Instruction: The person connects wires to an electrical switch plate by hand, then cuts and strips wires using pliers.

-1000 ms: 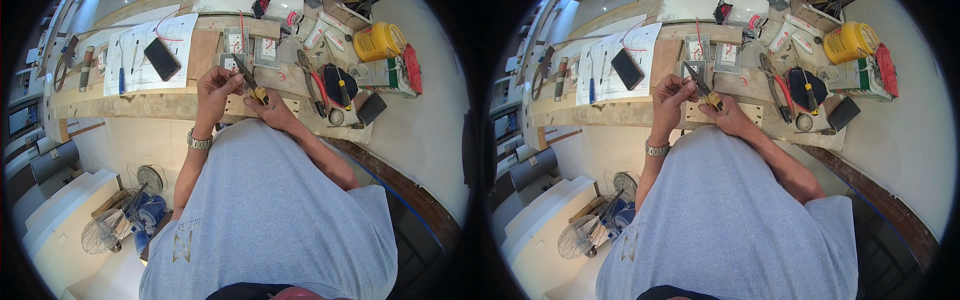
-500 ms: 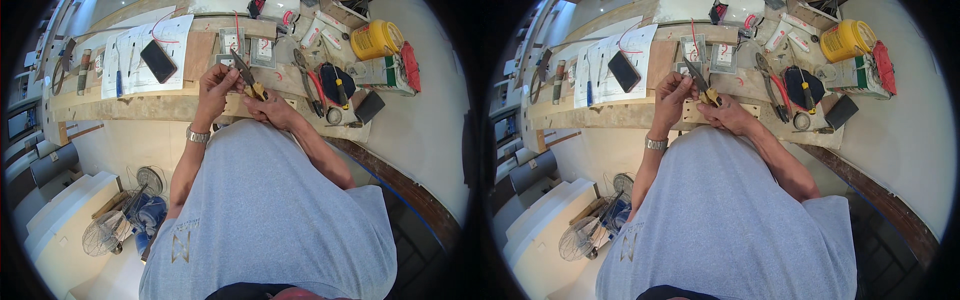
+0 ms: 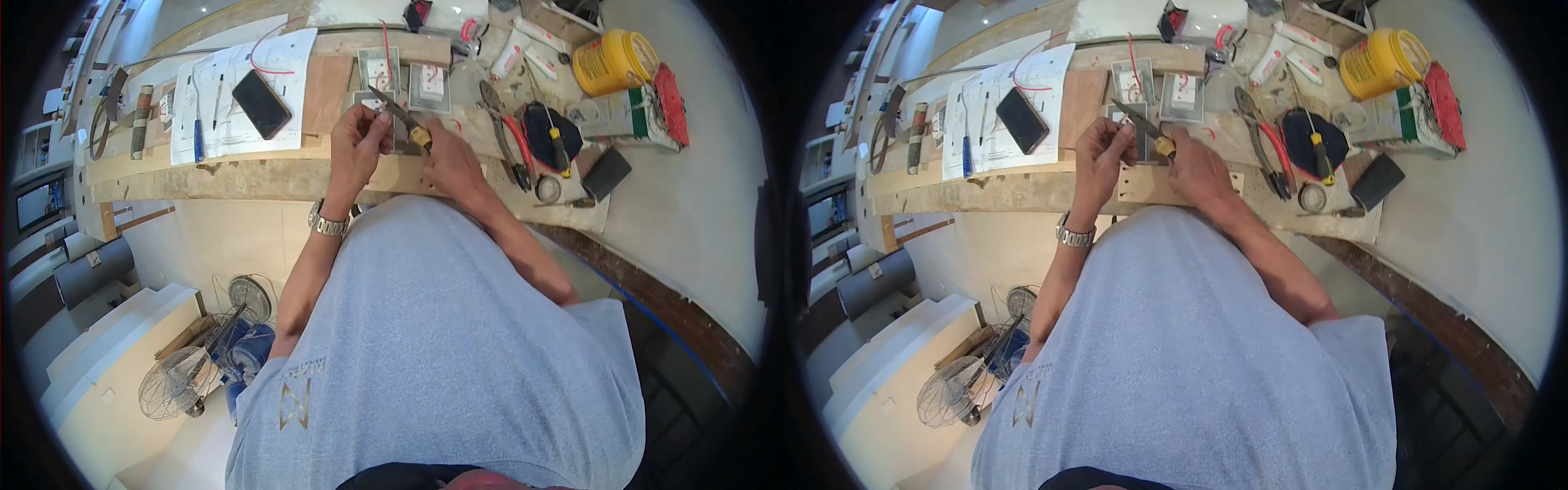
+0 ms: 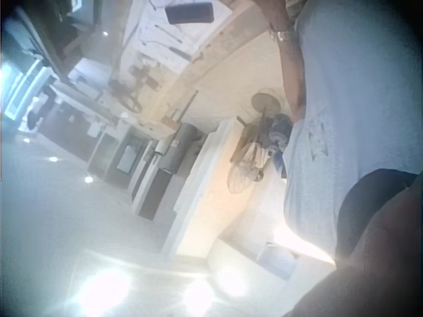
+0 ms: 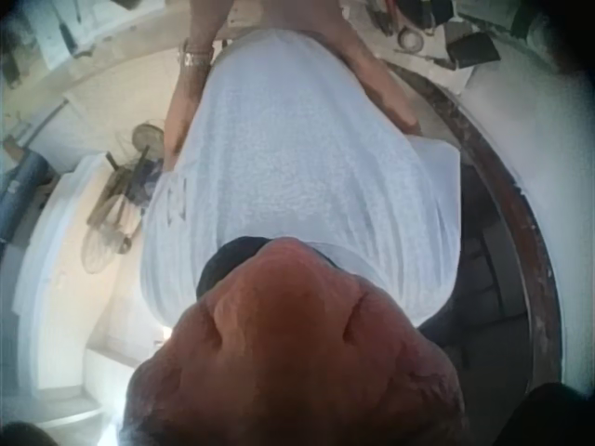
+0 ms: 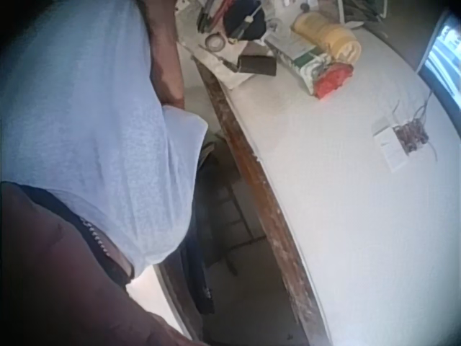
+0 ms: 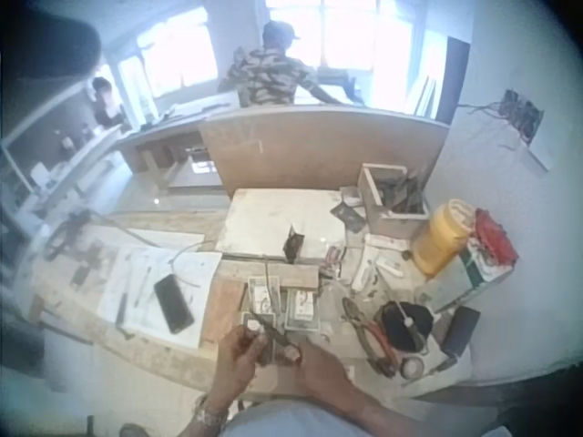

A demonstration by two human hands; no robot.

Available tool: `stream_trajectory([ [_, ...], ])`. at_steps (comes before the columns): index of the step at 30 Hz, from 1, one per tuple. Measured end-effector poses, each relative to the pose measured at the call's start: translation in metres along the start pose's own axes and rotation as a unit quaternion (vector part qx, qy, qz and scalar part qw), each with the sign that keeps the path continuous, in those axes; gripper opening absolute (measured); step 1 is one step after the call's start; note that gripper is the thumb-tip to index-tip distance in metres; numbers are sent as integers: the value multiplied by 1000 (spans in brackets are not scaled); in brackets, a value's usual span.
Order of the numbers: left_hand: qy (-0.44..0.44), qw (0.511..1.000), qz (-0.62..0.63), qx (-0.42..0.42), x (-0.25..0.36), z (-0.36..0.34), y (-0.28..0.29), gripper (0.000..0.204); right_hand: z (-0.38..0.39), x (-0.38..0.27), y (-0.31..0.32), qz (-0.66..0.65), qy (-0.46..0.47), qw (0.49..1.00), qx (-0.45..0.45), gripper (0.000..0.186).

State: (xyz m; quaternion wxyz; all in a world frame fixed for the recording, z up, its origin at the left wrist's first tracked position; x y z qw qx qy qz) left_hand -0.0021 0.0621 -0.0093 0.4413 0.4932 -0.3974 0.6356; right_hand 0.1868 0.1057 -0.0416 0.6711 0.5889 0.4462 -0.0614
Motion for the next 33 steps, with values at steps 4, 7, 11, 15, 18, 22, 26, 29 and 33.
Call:
stream_trajectory([
  [4,18,992,119,-37,12,-3,1,15,3,-10,2,-277,-30,959,-58,30],
  [7,36,987,145,-67,5,-8,4,13,5,-29,15,-690,-263,589,-328,42],
  [11,49,982,175,-42,-8,1,-4,11,3,-20,16,-440,-228,836,-235,50],
  [15,7,987,159,-31,-2,-1,-3,12,4,-37,30,-495,-216,812,-224,55],
  [18,-23,993,116,-29,4,-1,-4,13,1,-42,37,-492,-222,806,-244,56],
  [22,-20,992,118,-27,7,3,-5,13,3,-42,36,-480,-217,815,-242,55],
  [26,50,973,222,-49,5,5,-5,12,2,-42,29,-449,-168,854,-203,57],
  [29,97,962,254,-34,11,11,-11,13,1,-40,23,-443,-133,870,-170,61],
  [33,176,931,318,-21,16,13,-14,15,2,-41,20,-435,-132,876,-163,61],
])
Point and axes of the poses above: each hand's wrist, its own z-axis away from the middle knuckle, its own y-axis out of the back of the hand, x = y × z, the point moved 3 cm from there along -z, towards the middle knuckle, and after that the axes turned 4 degrees about -z, right-handed, at the moved point
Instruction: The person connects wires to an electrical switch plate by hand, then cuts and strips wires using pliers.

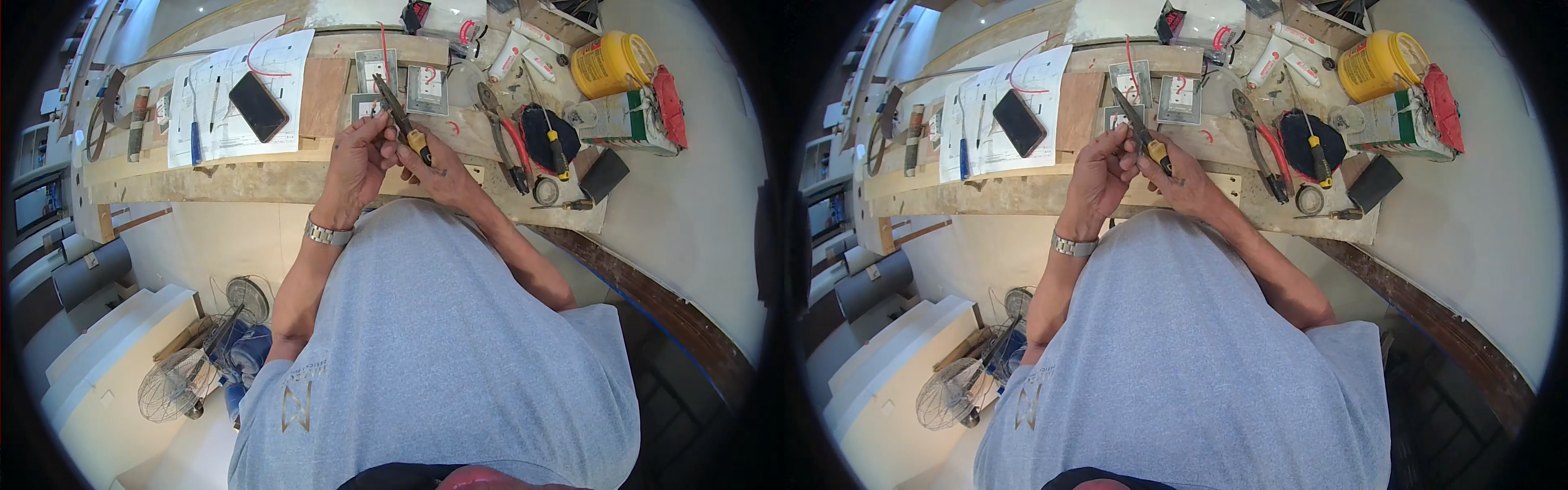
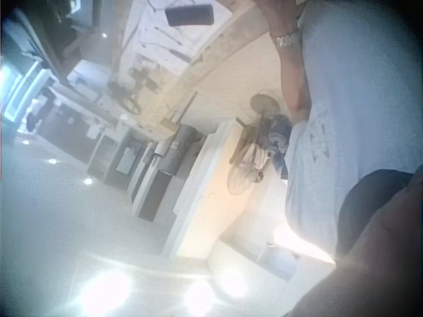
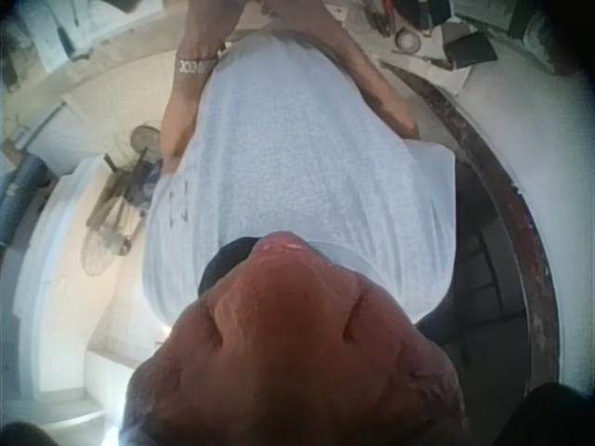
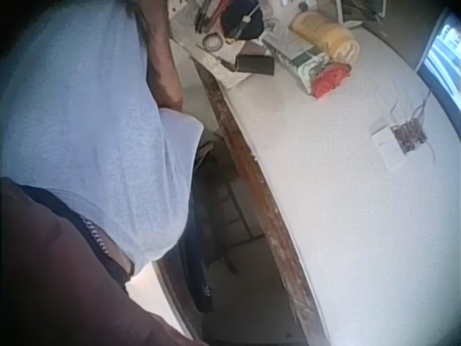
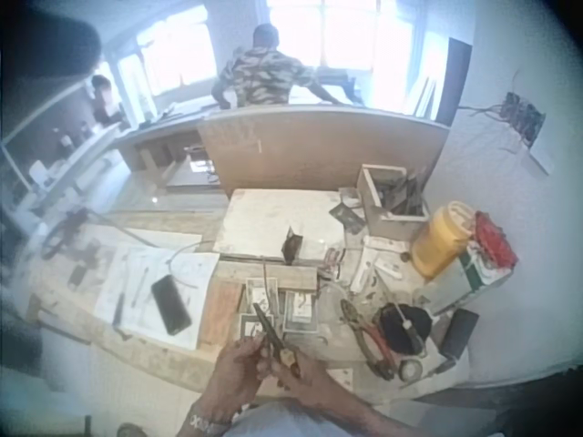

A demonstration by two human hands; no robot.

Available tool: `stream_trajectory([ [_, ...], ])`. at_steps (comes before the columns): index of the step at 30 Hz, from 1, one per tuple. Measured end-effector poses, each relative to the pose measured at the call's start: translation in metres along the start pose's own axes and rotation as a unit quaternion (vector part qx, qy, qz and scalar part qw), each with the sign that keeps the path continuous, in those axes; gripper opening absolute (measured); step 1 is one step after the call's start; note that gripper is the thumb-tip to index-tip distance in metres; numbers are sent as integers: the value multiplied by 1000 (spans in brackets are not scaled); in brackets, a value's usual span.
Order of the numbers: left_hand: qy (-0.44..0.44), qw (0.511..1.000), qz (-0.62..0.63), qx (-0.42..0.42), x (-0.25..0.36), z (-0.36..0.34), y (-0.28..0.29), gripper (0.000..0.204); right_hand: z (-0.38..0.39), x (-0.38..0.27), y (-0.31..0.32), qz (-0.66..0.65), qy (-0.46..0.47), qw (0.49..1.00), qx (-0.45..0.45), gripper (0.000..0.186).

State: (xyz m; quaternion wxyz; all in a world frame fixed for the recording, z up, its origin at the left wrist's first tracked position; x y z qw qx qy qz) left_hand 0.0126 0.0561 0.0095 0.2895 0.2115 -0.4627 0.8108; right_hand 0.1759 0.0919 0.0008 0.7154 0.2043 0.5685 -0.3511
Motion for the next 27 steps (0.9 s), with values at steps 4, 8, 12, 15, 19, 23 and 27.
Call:
stream_trajectory([
  [4,83,992,85,-35,2,4,-2,18,-1,4,3,28,23,999,-11,60],
  [8,111,985,120,-49,6,4,-4,19,-4,8,11,118,111,987,20,63],
  [12,146,974,167,-39,4,3,-2,20,-5,3,13,164,139,976,19,65],
  [15,166,965,200,-29,3,4,-4,20,-4,3,15,197,156,968,19,66],
  [19,182,953,241,-19,2,5,-4,19,-5,5,13,221,153,963,31,65],
  [23,177,953,244,-25,4,6,-6,20,-6,5,11,236,224,944,58,70],
  [27,180,950,252,-24,3,4,-5,21,-6,2,12,268,218,936,70,73],
])
Point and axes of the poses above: each hand's wrist, its own z-axis away from the middle knuckle, its own y-axis out of the back of the hand, x = y × z, the point moved 3 cm from there along -z, towards the middle knuckle, and after that the axes turned 4 degrees about -z, right-handed, at the moved point
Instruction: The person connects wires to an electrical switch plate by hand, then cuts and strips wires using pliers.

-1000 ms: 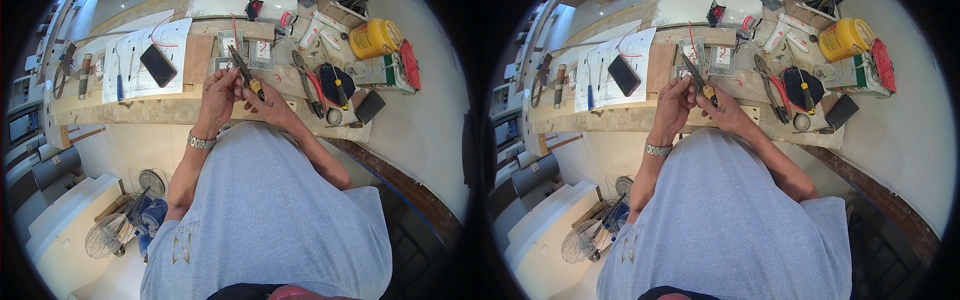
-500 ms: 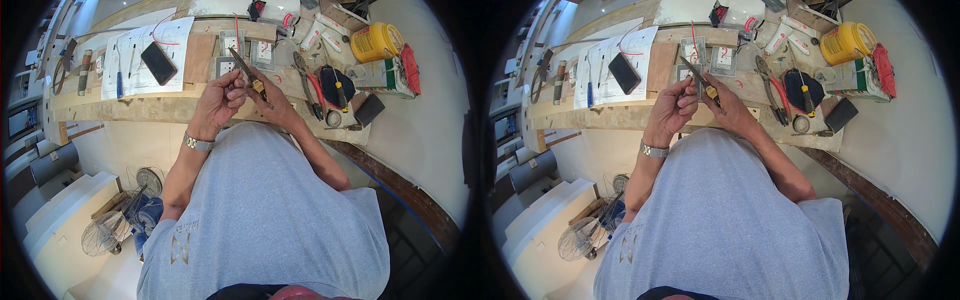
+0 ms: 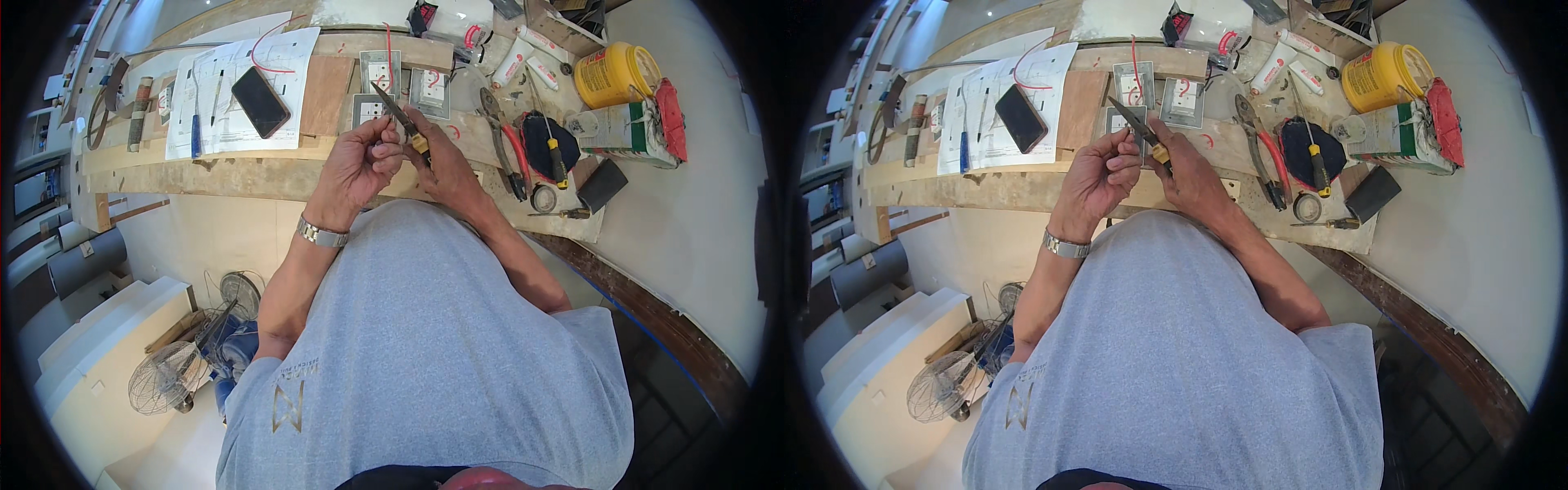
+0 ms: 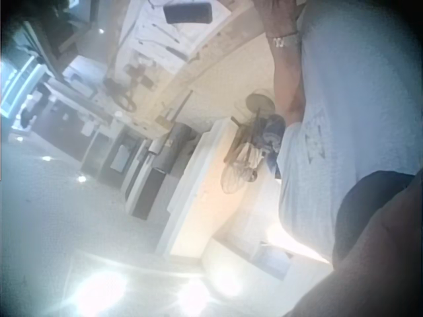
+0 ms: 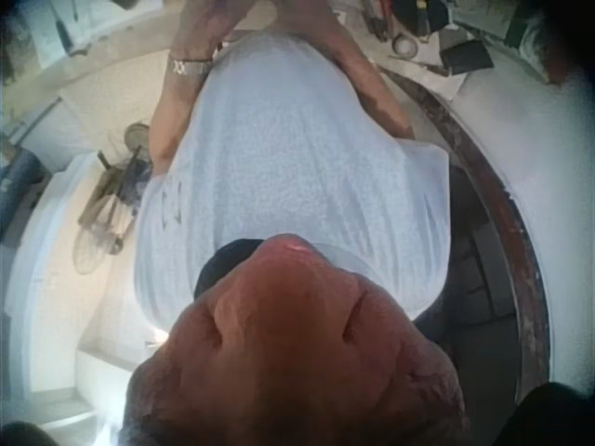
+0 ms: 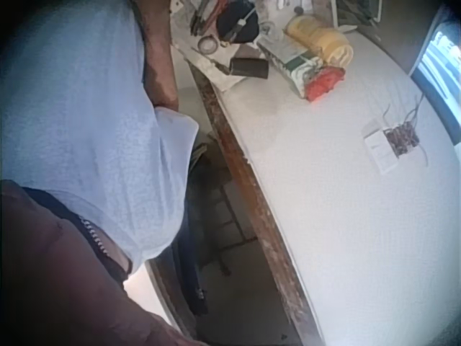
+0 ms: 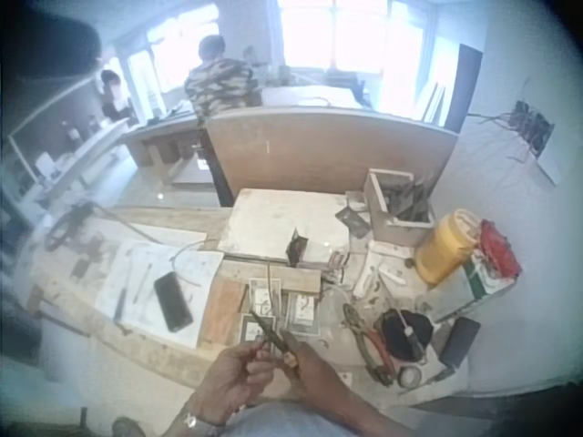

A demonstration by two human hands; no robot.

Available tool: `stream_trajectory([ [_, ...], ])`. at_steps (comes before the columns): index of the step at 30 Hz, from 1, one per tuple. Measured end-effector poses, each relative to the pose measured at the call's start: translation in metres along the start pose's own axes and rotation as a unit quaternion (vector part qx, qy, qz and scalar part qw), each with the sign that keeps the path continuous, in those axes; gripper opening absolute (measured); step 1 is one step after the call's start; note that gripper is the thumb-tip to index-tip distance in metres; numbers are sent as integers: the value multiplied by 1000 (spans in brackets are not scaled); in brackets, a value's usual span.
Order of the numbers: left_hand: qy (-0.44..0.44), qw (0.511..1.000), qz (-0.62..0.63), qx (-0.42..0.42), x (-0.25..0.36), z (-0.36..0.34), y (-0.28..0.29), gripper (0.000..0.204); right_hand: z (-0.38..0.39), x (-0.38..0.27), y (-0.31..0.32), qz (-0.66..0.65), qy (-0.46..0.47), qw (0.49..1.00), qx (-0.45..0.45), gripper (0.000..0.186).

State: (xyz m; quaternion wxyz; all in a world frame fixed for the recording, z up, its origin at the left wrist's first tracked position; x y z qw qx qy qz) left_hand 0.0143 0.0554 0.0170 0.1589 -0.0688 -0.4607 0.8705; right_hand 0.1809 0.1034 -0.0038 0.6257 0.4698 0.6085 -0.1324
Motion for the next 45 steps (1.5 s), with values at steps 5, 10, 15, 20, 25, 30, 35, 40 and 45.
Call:
stream_trajectory([
  [5,-12,999,-26,21,-9,-1,-5,22,4,12,-3,-18,-57,998,17,58],
  [10,-318,743,-581,92,0,4,-10,14,9,5,-2,-69,-85,994,10,41],
  [15,-430,613,-660,54,9,1,12,13,12,-20,20,-462,-360,794,-161,34],
  [20,-359,849,-387,6,14,-4,11,10,17,-2,21,-454,-334,821,-96,36],
  [25,-254,923,-289,-1,15,-2,17,8,22,10,20,-361,-291,882,-86,42],
  [30,-238,926,-293,8,12,1,13,11,13,-6,13,-363,-237,900,-32,40],
  [35,-227,917,-329,9,4,4,13,13,-13,-21,14,-351,-203,913,33,43],
  [40,-256,879,-402,-11,0,10,7,11,-27,-17,14,-349,-148,923,68,47],
  [45,-307,827,-470,20,4,16,4,14,-24,-18,16,-312,-152,937,34,48],
])
Point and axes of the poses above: each hand's wrist, its own z-axis away from the middle knuckle, its own y-axis out of the back of the hand, x = y × z, the point moved 3 cm from there along -z, towards the middle knuckle, and after that the axes turned 4 degrees about -z, right-handed, at the moved point
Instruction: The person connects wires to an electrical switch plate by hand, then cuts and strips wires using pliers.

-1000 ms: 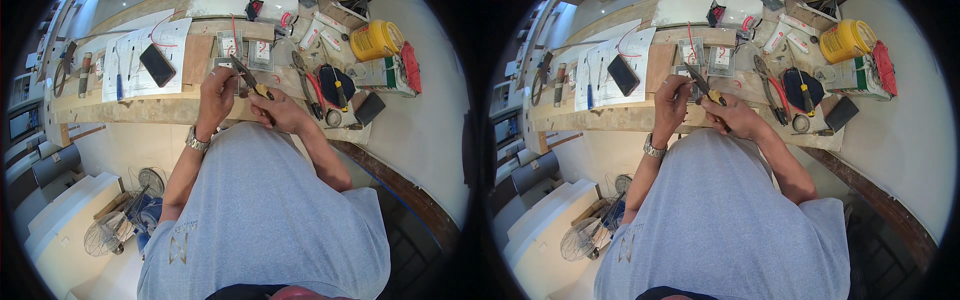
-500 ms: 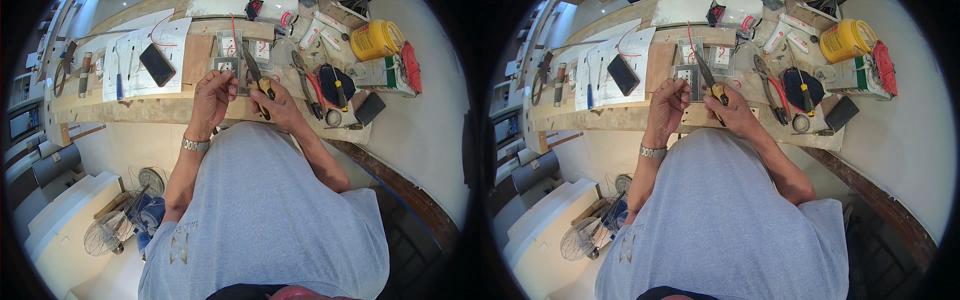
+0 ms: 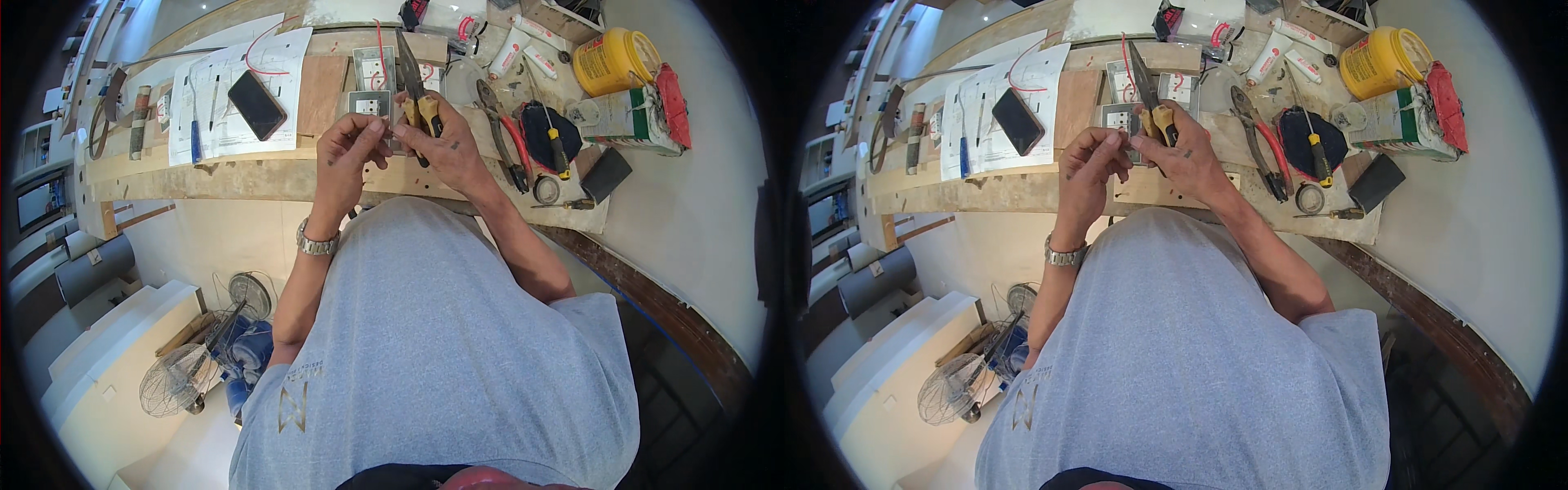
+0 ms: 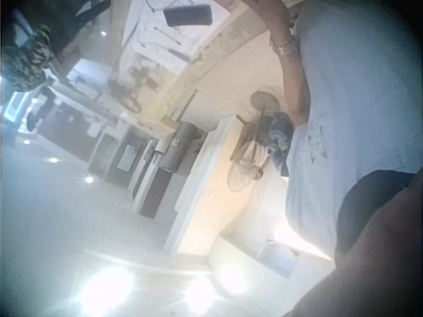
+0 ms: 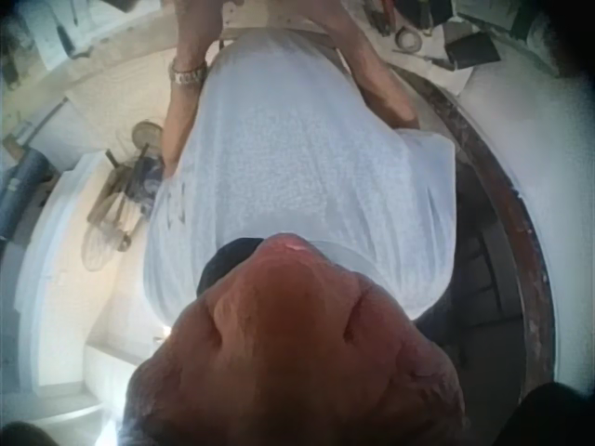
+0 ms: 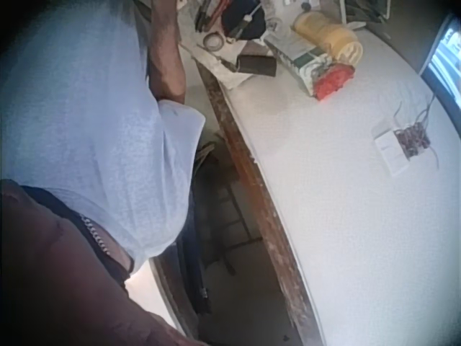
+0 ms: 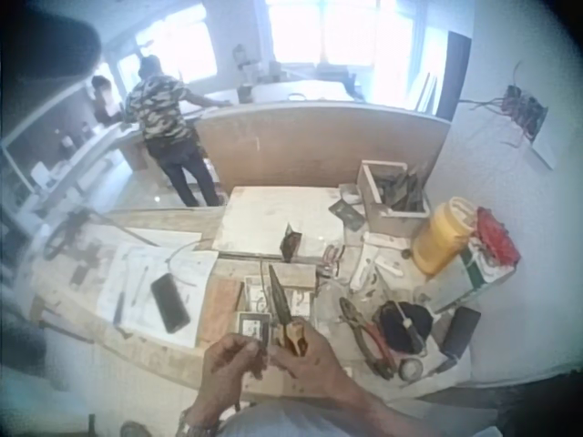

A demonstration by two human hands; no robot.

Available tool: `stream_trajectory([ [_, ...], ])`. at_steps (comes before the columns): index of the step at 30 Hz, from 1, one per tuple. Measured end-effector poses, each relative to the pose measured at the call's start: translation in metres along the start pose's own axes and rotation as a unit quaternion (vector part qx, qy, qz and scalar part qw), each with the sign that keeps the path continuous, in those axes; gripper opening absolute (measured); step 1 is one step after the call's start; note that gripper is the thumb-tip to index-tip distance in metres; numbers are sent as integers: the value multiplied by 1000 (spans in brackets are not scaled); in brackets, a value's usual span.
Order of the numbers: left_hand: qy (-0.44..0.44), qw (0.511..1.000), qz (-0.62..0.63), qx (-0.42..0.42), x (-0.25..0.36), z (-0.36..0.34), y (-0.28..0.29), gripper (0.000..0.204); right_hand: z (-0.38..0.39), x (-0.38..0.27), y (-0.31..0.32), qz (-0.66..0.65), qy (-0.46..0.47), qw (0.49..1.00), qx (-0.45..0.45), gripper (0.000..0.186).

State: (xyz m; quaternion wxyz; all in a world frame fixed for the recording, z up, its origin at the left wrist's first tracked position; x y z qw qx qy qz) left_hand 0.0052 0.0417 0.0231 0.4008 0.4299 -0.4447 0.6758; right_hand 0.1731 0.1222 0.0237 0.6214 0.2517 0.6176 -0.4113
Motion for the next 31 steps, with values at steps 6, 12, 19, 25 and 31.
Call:
stream_trajectory([
  [6,-1,998,67,12,0,-2,1,16,2,18,6,61,1,998,19,49],
  [12,-168,976,-106,86,14,-3,3,16,32,11,4,85,-30,995,-45,56],
  [19,-239,950,-170,108,17,-2,-7,11,35,2,-12,1,-119,989,-86,55],
  [25,-268,918,-270,114,20,-1,-7,9,33,10,-13,-15,-85,992,-96,56],
  [31,-322,860,-375,124,25,1,-9,9,31,7,-14,14,-69,993,-97,63],
])
Point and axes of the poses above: each hand's wrist, its own z-axis away from the middle knuckle, its own y-axis out of the back of the hand, x = y × z, the point moved 3 cm from there along -z, towards the middle knuckle, and after that the axes turned 4 degrees about -z, right-handed, at the moved point
